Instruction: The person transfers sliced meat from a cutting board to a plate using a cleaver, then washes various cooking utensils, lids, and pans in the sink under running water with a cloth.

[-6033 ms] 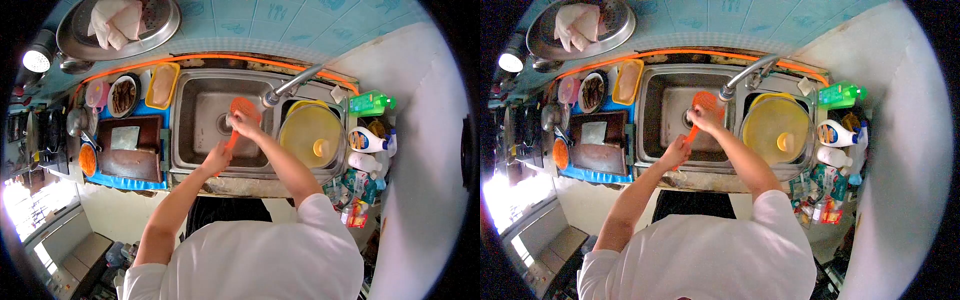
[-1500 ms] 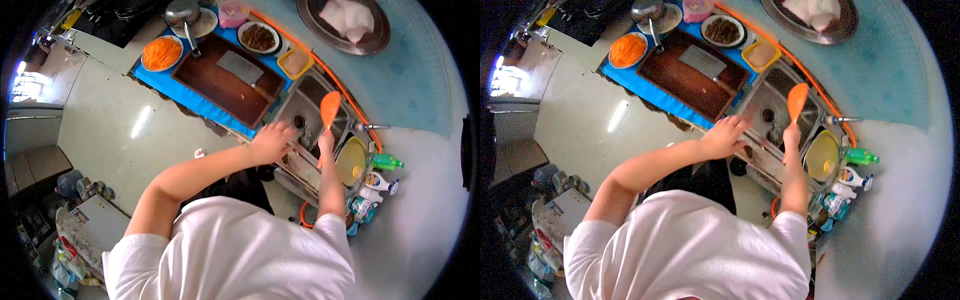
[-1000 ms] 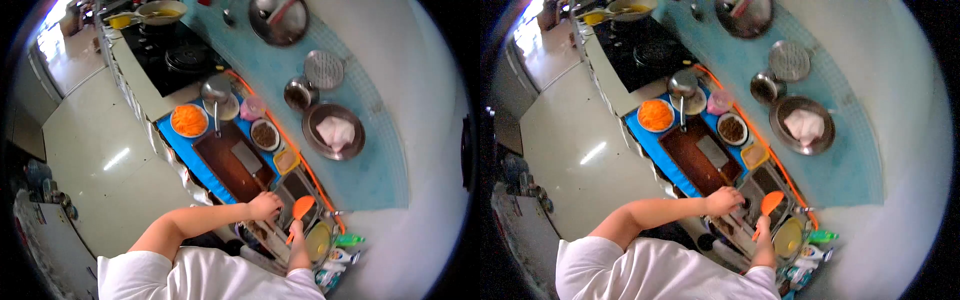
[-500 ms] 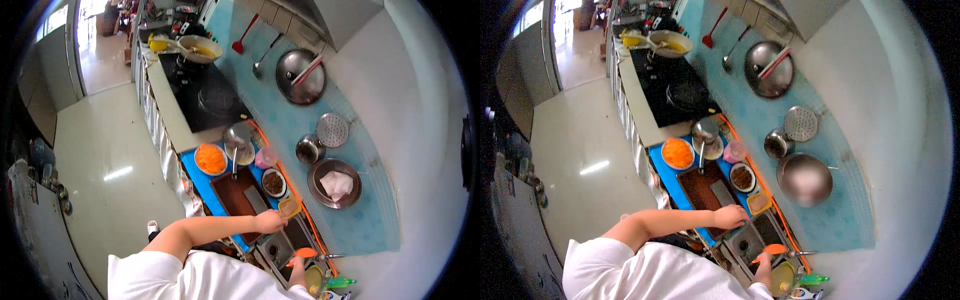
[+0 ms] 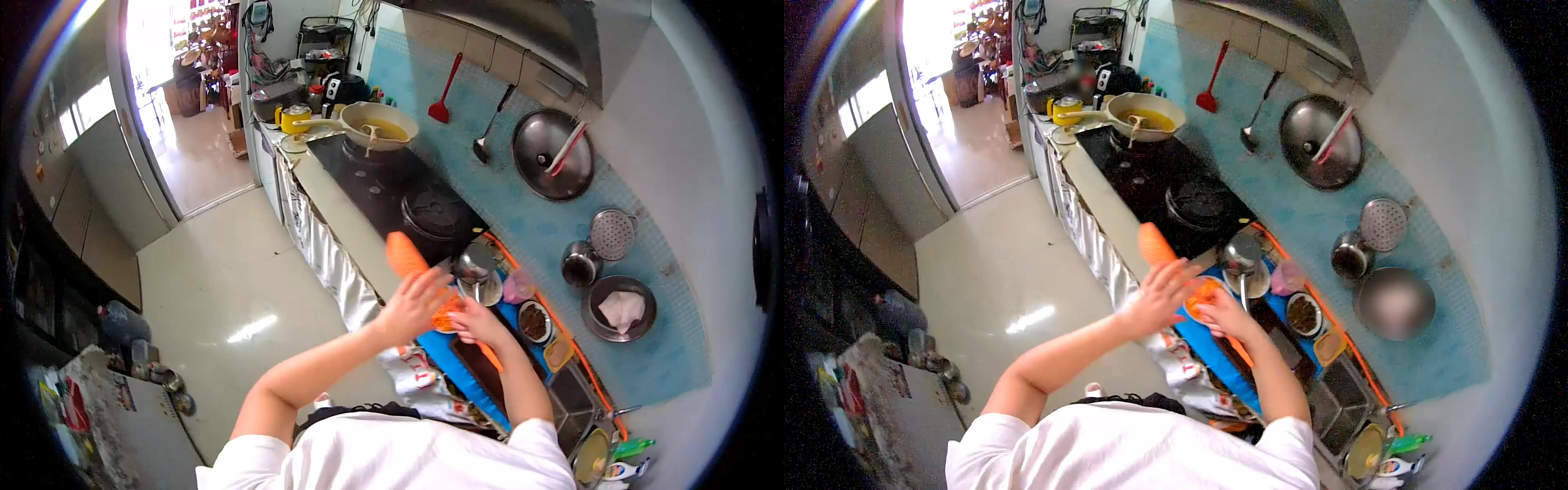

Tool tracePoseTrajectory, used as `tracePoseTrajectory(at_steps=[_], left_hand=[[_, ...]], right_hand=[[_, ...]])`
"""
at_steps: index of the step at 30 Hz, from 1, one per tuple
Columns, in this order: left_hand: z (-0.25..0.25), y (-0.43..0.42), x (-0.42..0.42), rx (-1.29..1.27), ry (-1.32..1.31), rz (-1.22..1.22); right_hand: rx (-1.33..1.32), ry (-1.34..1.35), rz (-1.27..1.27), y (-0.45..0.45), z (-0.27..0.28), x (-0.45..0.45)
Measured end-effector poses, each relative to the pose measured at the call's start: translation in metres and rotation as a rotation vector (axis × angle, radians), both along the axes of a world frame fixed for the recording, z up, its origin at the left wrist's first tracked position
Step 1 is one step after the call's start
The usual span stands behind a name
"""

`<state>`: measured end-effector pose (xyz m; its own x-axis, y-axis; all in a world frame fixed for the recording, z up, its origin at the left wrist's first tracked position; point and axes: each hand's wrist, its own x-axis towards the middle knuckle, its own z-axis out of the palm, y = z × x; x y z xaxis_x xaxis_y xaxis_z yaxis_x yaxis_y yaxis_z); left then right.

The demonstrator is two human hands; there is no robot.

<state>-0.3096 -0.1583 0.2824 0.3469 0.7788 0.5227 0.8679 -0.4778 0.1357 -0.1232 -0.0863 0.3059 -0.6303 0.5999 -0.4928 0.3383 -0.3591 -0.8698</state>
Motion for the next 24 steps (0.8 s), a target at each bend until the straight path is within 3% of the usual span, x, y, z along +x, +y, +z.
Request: tracePoseTrajectory(at_steps=[2, 4, 8, 10, 12, 14, 16, 18, 20, 22, 24], left_hand=[[-0.008, 0.003, -0.057, -0.032, 0.333, 0.134], [-0.016, 0.006, -0.111, -0.13, 0.362, 0.174], [-0.007, 0.025, -0.188, -0.092, 0.049, 0.224], [-0.004, 0.051, -0.21, -0.05, -0.127, 0.193], [0.002, 0.091, -0.217, -0.028, -0.275, 0.15], [0.018, 0.134, -0.21, -0.021, -0.325, 0.05], [0.024, 0.189, -0.195, -0.065, -0.454, -0.04], [0.048, 0.239, -0.187, -0.077, -0.477, -0.145], [0.066, 0.263, -0.192, 0.182, -0.559, -0.178], [0.086, 0.267, -0.23, 0.118, -0.583, -0.176], [0.101, 0.268, -0.284, 0.034, -0.582, -0.199]], right_hand=[[-0.009, -0.02, 0.149, -0.005, -0.006, -0.071], [0.017, 0.063, 0.307, 0.003, -0.015, -0.12], [-0.297, 0.436, 0.306, 0.027, 0.026, -0.168], [-0.088, 0.613, 0.19, 0.036, 0.035, -0.182], [0.493, 0.446, 0.086, 0.053, 0.041, -0.2], [0.626, 0.616, -0.077, 0.081, 0.046, -0.217], [0.936, 0.457, -0.214, 0.122, 0.055, -0.225], [1.024, 0.508, -0.389, 0.164, 0.072, -0.237], [1.113, 0.513, -0.477, 0.21, 0.104, -0.244], [1.178, 0.356, -0.614, 0.263, 0.14, -0.234], [1.356, 0.422, -0.604, 0.333, 0.165, -0.225]])
